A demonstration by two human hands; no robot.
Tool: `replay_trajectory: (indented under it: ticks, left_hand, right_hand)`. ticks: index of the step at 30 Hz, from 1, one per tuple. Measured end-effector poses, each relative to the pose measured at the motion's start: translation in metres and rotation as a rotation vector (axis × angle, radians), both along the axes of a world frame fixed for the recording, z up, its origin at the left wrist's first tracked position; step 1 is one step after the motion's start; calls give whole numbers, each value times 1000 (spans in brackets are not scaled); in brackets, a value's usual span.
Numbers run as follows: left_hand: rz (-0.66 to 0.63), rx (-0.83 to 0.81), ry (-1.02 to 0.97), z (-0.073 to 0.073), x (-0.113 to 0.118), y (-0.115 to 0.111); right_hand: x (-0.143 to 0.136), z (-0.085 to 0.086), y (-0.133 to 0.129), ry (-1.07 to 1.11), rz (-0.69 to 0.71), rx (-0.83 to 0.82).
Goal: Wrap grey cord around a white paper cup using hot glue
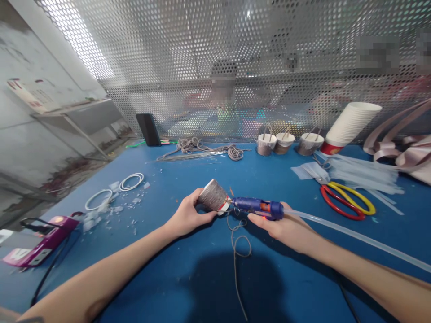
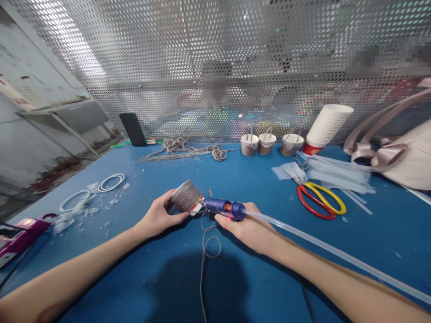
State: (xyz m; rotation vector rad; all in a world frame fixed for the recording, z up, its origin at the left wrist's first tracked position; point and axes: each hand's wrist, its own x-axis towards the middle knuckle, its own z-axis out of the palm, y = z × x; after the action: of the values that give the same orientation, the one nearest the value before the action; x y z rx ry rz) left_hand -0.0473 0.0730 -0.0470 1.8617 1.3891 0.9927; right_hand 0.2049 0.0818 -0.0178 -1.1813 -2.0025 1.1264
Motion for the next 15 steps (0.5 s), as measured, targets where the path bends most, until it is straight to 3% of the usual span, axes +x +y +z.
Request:
replay_trajectory:
  ticks: [5,11,15]
  left_hand:
    - [-9,12,0,-1,-1,1]
    - [-2,35,40,0,-1,0]
    - [12,23,30,1,-2,-1]
  right_hand:
    - [0,1,-2,-2,-5,-20]
    - [1,3,3,-25,96,-36]
    - [4,2,11,0,9,-228]
